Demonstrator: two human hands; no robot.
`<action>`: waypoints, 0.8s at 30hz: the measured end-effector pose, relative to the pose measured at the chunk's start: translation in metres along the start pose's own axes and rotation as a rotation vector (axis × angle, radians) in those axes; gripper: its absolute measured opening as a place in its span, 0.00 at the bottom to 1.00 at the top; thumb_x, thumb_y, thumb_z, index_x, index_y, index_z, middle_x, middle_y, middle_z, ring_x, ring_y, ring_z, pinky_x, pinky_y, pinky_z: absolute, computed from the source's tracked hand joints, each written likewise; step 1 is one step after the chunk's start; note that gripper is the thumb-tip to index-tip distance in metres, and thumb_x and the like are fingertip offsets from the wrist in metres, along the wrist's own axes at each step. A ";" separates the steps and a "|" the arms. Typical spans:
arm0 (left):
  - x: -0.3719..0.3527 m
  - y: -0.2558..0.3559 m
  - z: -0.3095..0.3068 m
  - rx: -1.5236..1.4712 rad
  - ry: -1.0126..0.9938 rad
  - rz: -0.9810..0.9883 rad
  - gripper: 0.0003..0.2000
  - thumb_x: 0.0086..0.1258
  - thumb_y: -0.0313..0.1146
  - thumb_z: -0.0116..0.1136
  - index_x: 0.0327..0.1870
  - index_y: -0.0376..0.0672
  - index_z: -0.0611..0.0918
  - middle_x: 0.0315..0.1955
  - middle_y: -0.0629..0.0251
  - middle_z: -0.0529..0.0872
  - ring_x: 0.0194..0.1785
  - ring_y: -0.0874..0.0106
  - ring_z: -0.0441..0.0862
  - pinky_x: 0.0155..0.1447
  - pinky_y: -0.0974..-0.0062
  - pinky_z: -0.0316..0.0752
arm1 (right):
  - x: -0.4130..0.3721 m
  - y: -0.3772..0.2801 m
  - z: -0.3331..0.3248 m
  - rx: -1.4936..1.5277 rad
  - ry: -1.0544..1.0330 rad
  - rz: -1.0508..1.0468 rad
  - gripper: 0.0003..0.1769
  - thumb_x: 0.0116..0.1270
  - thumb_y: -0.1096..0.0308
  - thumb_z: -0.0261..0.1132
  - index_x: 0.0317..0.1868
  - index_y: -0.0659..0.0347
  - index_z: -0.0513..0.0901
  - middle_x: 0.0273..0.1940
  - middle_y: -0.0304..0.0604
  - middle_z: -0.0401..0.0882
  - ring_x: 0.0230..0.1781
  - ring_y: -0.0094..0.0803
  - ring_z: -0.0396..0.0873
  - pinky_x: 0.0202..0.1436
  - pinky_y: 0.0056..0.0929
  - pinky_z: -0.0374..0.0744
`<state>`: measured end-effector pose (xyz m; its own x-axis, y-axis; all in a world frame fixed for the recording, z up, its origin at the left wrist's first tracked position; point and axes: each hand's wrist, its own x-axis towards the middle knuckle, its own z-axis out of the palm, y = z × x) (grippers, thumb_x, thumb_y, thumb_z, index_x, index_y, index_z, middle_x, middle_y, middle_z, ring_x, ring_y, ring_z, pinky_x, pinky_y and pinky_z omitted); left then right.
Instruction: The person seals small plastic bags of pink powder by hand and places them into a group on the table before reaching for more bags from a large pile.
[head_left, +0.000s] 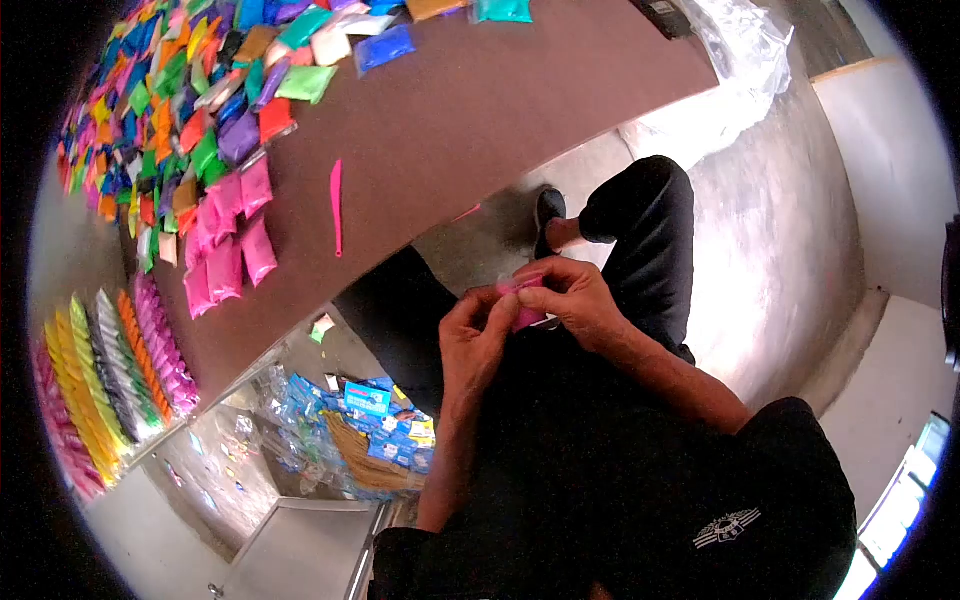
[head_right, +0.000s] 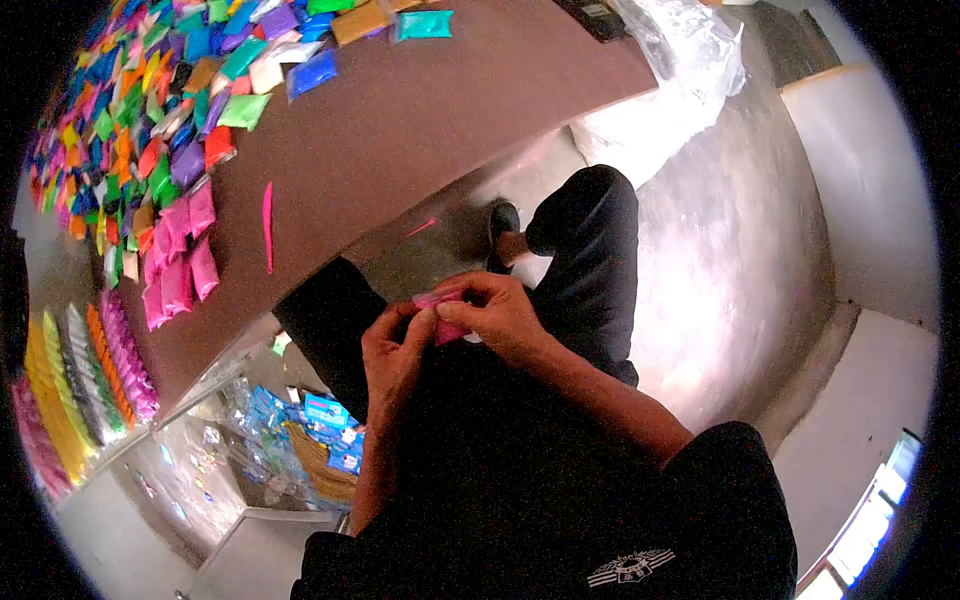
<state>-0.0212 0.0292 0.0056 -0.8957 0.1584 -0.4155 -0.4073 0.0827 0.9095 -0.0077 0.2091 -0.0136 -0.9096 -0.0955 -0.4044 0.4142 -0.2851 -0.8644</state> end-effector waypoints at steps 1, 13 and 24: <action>0.001 -0.002 0.001 -0.012 -0.011 0.007 0.10 0.77 0.34 0.66 0.48 0.35 0.88 0.37 0.67 0.89 0.39 0.80 0.81 0.43 0.80 0.77 | -0.001 -0.001 -0.003 -0.040 -0.008 0.026 0.16 0.73 0.66 0.71 0.55 0.65 0.86 0.47 0.40 0.87 0.45 0.24 0.83 0.52 0.27 0.83; 0.003 0.005 0.029 0.040 -0.004 0.083 0.08 0.77 0.31 0.66 0.47 0.35 0.86 0.37 0.67 0.89 0.40 0.80 0.83 0.45 0.79 0.78 | -0.003 -0.005 -0.028 0.063 -0.020 0.095 0.13 0.74 0.64 0.70 0.53 0.62 0.87 0.45 0.37 0.87 0.44 0.23 0.82 0.52 0.26 0.81; 0.002 0.014 0.032 0.099 -0.029 0.069 0.07 0.76 0.30 0.67 0.46 0.35 0.86 0.35 0.68 0.89 0.40 0.80 0.83 0.46 0.79 0.78 | -0.003 -0.001 -0.032 0.176 -0.054 0.097 0.13 0.75 0.62 0.68 0.52 0.62 0.87 0.46 0.38 0.86 0.46 0.24 0.82 0.51 0.27 0.81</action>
<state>-0.0234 0.0619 0.0174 -0.9147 0.1955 -0.3536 -0.3241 0.1676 0.9311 -0.0049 0.2402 -0.0210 -0.8680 -0.1799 -0.4628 0.4923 -0.4338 -0.7546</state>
